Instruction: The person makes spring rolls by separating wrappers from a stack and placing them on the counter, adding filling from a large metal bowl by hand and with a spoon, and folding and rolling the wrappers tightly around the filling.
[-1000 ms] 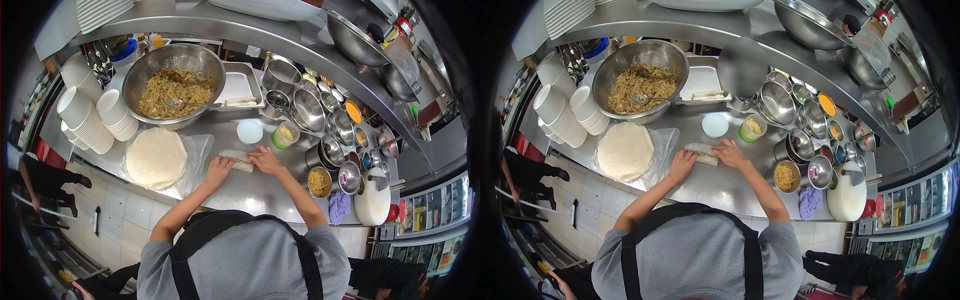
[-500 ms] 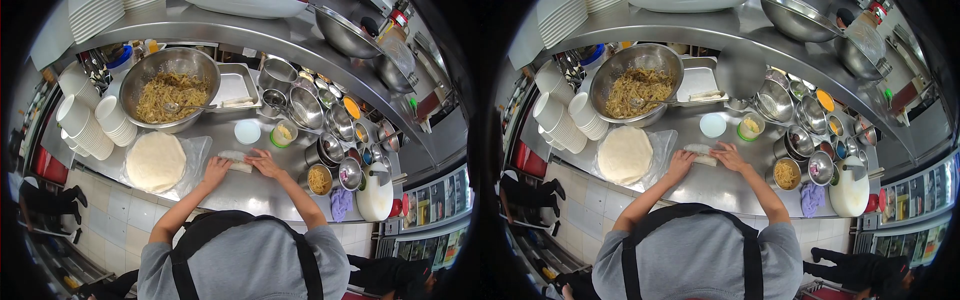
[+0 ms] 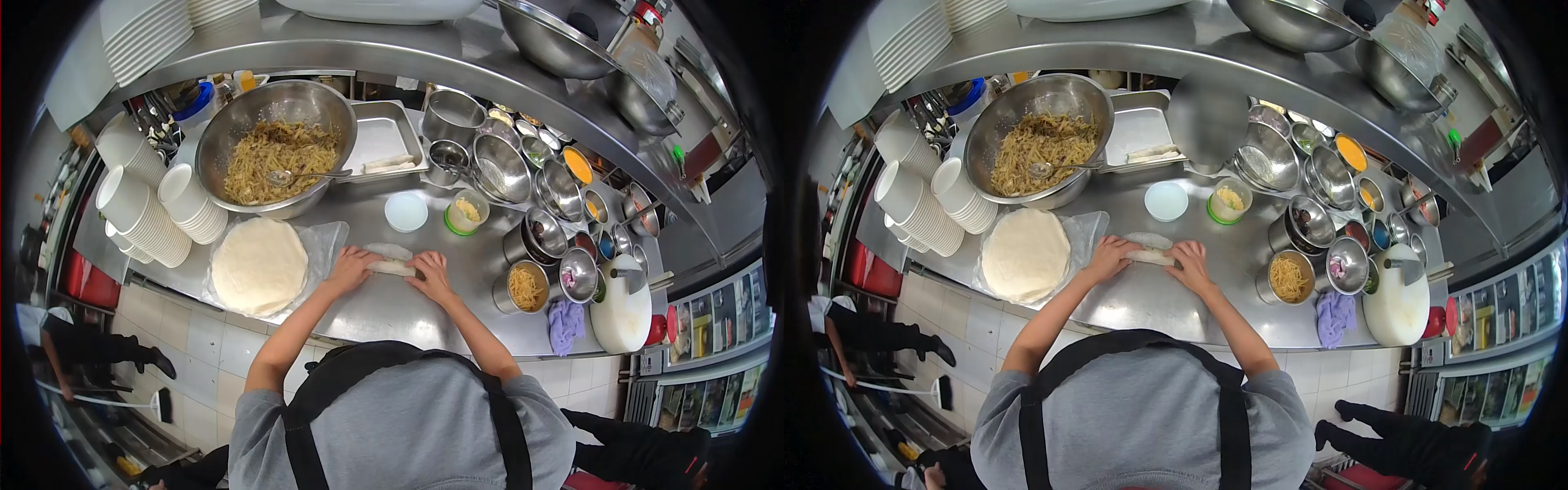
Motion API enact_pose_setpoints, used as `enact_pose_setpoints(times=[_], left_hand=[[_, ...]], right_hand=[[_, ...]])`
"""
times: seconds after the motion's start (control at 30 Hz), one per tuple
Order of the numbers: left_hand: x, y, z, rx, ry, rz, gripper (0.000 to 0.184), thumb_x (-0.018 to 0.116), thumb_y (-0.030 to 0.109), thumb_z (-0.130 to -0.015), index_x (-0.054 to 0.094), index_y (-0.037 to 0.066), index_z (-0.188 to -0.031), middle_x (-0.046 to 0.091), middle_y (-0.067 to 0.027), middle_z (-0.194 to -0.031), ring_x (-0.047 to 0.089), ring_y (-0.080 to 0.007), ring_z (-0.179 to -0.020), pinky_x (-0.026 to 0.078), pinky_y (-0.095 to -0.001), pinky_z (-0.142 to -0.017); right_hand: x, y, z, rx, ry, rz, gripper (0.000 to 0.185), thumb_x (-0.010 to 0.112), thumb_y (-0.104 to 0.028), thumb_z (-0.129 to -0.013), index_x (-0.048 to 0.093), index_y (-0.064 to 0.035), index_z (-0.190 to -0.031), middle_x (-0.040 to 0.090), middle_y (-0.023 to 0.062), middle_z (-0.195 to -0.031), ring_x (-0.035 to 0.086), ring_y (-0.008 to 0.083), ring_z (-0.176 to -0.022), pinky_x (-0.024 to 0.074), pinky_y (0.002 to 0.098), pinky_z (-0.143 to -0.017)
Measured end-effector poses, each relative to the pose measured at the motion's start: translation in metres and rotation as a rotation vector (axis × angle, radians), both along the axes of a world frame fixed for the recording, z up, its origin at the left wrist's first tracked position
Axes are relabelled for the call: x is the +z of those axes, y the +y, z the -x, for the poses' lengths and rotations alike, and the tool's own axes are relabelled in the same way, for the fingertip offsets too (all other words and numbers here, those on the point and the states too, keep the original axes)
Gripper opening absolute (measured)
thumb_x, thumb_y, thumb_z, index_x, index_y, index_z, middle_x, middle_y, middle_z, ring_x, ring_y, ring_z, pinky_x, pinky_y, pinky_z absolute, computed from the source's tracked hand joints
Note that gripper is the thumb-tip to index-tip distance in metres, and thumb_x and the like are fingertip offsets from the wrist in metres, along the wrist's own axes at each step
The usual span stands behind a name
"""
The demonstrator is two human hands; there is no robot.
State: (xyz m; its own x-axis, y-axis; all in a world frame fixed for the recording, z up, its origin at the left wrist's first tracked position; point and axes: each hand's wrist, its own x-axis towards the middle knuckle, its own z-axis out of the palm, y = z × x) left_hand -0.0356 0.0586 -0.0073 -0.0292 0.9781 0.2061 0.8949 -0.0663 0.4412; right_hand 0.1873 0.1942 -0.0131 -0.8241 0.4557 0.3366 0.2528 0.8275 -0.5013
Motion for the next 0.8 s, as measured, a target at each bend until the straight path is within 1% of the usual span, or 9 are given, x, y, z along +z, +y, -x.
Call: enact_pose_setpoints(times=[0.07, 0.17, 0.27, 0.37, 0.47, 0.57, 0.67, 0.77, 0.8], left_hand=[[0.001, 0.005, 0.010, -0.014, -0.107, 0.076, 0.037, 0.069, 0.018, -0.078, 0.059, 0.020, -0.113, 0.065, -0.0028, -0.103, 0.052, -0.0248, -0.103, 0.032, -0.0389, -0.093], [0.000, 0.010, 0.023, -0.045, -0.259, 0.095, 0.032, 0.070, 0.022, -0.078, 0.061, 0.017, -0.109, 0.066, -0.0039, -0.097, 0.054, -0.0249, -0.102, 0.034, -0.0389, -0.092], [-0.006, 0.021, 0.036, -0.085, -0.406, 0.181, 0.029, 0.070, 0.026, -0.079, 0.064, 0.015, -0.105, 0.064, -0.0050, -0.096, 0.053, -0.0252, -0.102, 0.036, -0.0383, -0.089], [-0.013, 0.025, 0.042, -0.088, -0.386, 0.050, 0.027, 0.070, 0.026, -0.080, 0.067, 0.011, -0.103, 0.062, -0.0051, -0.091, 0.056, -0.0218, -0.090, 0.042, -0.0324, -0.079], [-0.033, 0.035, 0.054, -0.095, -0.178, -0.032, 0.028, 0.070, 0.026, -0.082, 0.068, 0.011, -0.104, 0.058, -0.0061, -0.088, 0.054, -0.0198, -0.087, 0.043, -0.0312, -0.075], [-0.038, 0.049, 0.064, -0.077, -0.455, 0.278, 0.031, 0.069, 0.032, -0.081, 0.067, 0.013, -0.106, 0.057, -0.0066, -0.087, 0.053, -0.0221, -0.096, 0.041, -0.0347, -0.084], [-0.022, 0.055, 0.064, -0.013, -0.777, 0.473, 0.031, 0.070, 0.031, -0.081, 0.065, 0.013, -0.105, 0.058, -0.0055, -0.087, 0.055, -0.0216, -0.089, 0.042, -0.0327, -0.081], [-0.019, 0.061, 0.062, 0.059, -0.705, 0.444, 0.030, 0.071, 0.029, -0.079, 0.061, 0.011, -0.101, 0.059, -0.0049, -0.087, 0.057, -0.0224, -0.085, 0.044, -0.0307, -0.076], [-0.019, 0.062, 0.059, 0.039, -0.592, 0.308, 0.028, 0.070, 0.026, -0.079, 0.061, 0.011, -0.100, 0.059, -0.0056, -0.088, 0.057, -0.0229, -0.086, 0.045, -0.0310, -0.075]], right_hand=[[-0.003, 0.005, 0.002, -0.021, 0.036, 0.016, 0.032, 0.077, -0.027, -0.068, 0.067, -0.0174, -0.097, 0.061, 0.0001, -0.101, 0.047, 0.0218, -0.104, 0.0272, 0.0407, -0.094], [-0.004, 0.013, 0.003, -0.048, 0.055, 0.102, 0.027, 0.077, -0.029, -0.069, 0.069, -0.0185, -0.093, 0.062, -0.0013, -0.095, 0.048, 0.0210, -0.104, 0.0270, 0.0379, -0.093], [-0.003, 0.022, 0.008, -0.063, 0.007, 0.213, 0.021, 0.075, -0.031, -0.072, 0.071, -0.0191, -0.089, 0.063, -0.0015, -0.090, 0.048, 0.0195, -0.104, 0.0260, 0.0361, -0.093], [-0.009, 0.034, 0.012, -0.093, -0.068, 0.349, 0.021, 0.074, -0.035, -0.074, 0.073, -0.0191, -0.087, 0.064, -0.0023, -0.087, 0.048, 0.0165, -0.102, 0.0266, 0.0356, -0.093], [-0.012, 0.047, 0.017, -0.114, -0.147, 0.520, 0.022, 0.074, -0.036, -0.075, 0.074, -0.0179, -0.088, 0.066, -0.0012, -0.085, 0.054, 0.0146, -0.094, 0.0331, 0.0349, -0.088], [-0.020, 0.059, 0.023, -0.122, -0.136, 0.691, 0.023, 0.073, -0.035, -0.077, 0.074, -0.0163, -0.090, 0.067, 0.0009, -0.081, 0.059, 0.0138, -0.083, 0.0404, 0.0345, -0.079], [-0.025, 0.068, 0.030, -0.132, -0.193, 0.723, 0.025, 0.073, -0.026, -0.079, 0.072, -0.0063, -0.096, 0.067, 0.0022, -0.083, 0.058, 0.0105, -0.075, 0.0455, 0.0255, -0.069], [-0.021, 0.068, 0.033, -0.113, -0.098, 0.813, 0.021, 0.072, -0.022, -0.080, 0.070, -0.0040, -0.091, 0.065, 0.0012, -0.078, 0.057, 0.0092, -0.074, 0.0450, 0.0250, -0.069], [-0.023, 0.069, 0.034, -0.128, -0.092, 0.803, 0.019, 0.072, -0.020, -0.080, 0.069, -0.0040, -0.090, 0.065, 0.0009, -0.077, 0.057, 0.0090, -0.073, 0.0450, 0.0248, -0.068]])
